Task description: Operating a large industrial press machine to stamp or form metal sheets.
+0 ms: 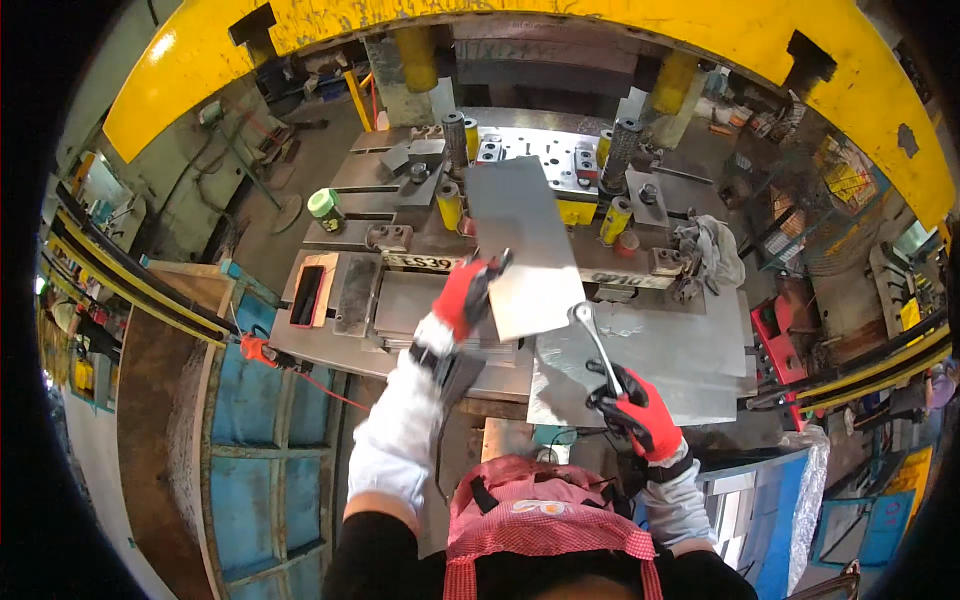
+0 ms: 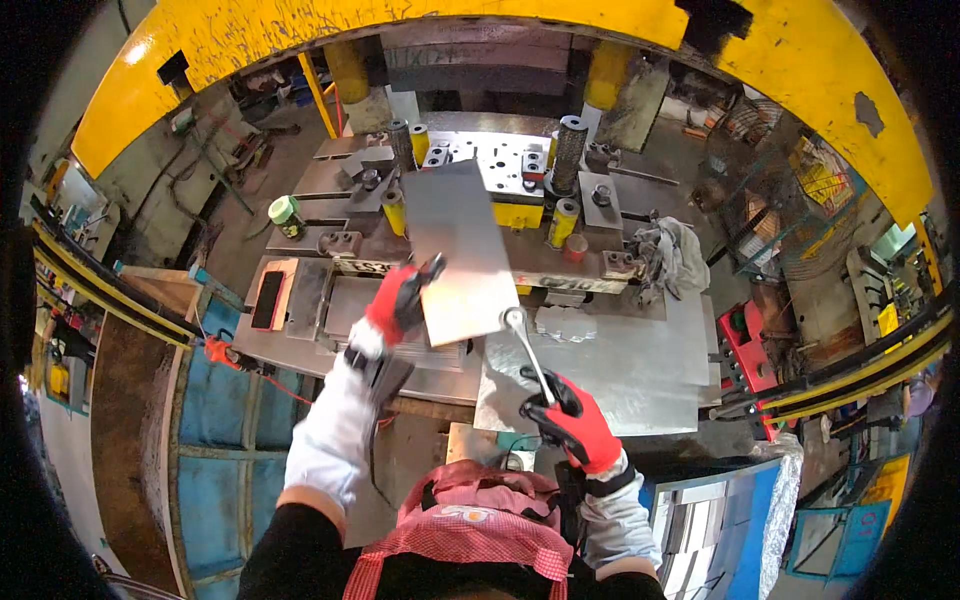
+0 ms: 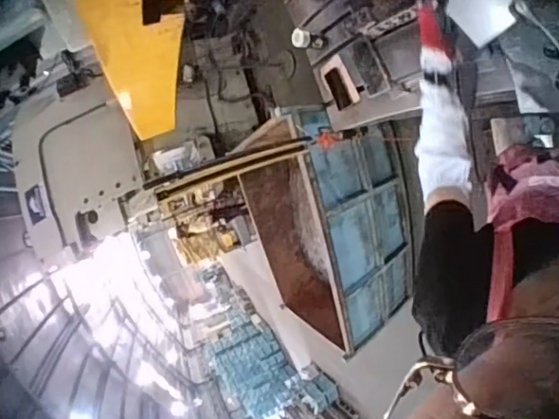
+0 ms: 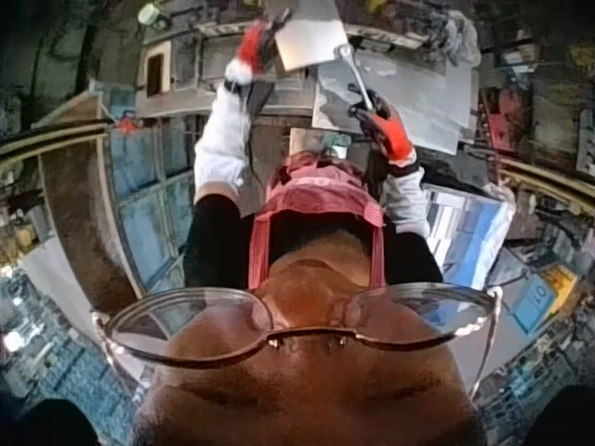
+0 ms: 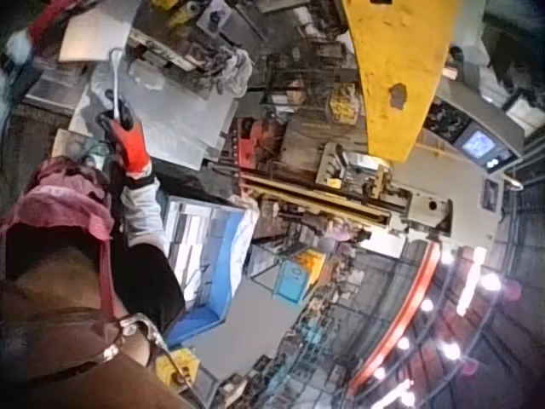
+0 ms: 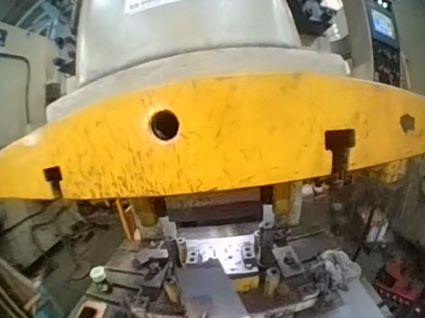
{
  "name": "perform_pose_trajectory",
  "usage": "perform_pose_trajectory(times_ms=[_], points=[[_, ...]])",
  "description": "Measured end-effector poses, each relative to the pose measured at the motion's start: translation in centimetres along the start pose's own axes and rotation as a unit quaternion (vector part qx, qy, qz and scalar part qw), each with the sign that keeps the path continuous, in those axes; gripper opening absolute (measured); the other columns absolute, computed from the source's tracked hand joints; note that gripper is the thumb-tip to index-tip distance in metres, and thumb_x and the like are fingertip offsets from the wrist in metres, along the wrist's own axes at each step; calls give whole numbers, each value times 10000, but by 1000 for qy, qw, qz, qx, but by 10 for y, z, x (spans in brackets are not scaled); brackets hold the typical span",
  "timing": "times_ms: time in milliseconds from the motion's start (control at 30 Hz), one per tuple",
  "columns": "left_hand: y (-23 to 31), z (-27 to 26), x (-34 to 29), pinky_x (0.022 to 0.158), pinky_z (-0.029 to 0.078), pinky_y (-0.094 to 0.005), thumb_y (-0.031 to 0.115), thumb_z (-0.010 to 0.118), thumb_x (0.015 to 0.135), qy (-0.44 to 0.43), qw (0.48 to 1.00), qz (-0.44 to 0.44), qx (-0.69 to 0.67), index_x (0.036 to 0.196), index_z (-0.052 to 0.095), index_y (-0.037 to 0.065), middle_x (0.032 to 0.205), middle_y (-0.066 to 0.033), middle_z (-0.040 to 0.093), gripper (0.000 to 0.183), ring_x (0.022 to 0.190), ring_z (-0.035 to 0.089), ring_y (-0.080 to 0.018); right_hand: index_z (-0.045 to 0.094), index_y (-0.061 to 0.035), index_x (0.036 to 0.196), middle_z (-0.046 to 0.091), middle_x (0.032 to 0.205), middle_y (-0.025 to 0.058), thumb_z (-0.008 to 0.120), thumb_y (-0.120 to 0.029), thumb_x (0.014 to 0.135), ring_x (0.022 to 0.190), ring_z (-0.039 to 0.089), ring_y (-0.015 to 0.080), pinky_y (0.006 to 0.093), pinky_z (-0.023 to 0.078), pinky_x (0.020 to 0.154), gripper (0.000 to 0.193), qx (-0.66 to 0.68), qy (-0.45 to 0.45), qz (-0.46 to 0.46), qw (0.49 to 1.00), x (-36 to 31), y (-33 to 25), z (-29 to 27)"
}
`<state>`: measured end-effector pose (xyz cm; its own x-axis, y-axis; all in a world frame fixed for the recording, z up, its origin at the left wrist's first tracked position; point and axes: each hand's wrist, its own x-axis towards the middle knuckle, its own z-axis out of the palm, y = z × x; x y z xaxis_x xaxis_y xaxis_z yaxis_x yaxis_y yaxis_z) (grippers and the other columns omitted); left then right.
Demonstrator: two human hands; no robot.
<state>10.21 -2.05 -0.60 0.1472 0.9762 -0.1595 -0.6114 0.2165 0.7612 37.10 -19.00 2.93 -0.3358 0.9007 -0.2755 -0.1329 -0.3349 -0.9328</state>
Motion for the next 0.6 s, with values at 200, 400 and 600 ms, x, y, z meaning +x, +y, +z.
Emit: perform_pose_trajectory(times_ms=[200, 400, 600], points=[[10, -76, 144, 705, 451, -272, 280, 486, 890, -166, 646, 380, 641, 909, 616, 5, 818, -130, 611, 305, 738, 560, -108, 461, -61, 1254, 576, 725, -14, 549, -126, 855, 484, 416, 41, 192, 318, 429, 414, 103, -8, -9, 995, 59, -6, 13], [-7, -106, 136, 764, 490, -326, 308, 454, 922, -90, 936, 177, 291, 1120, 563, 101, 1013, -43, 628, 307, 870, 603, -196, 452, -60, 1255, 608, 779, 16, 565, -167, 858, 483, 427, 46, 199, 327, 421, 426, 84, -10, -24, 996, 82, -11, 16], [-41, -19, 32, 800, 517, -415, 314, 415, 942, -156, 971, -46, -173, 1211, 489, 150, 1093, -86, 602, 324, 904, 619, -273, 460, -69, 1231, 609, 811, 23, 566, -160, 855, 512, 449, 49, 200, 340, 432, 402, 78, -20, -21, 996, 84, -14, -17]])
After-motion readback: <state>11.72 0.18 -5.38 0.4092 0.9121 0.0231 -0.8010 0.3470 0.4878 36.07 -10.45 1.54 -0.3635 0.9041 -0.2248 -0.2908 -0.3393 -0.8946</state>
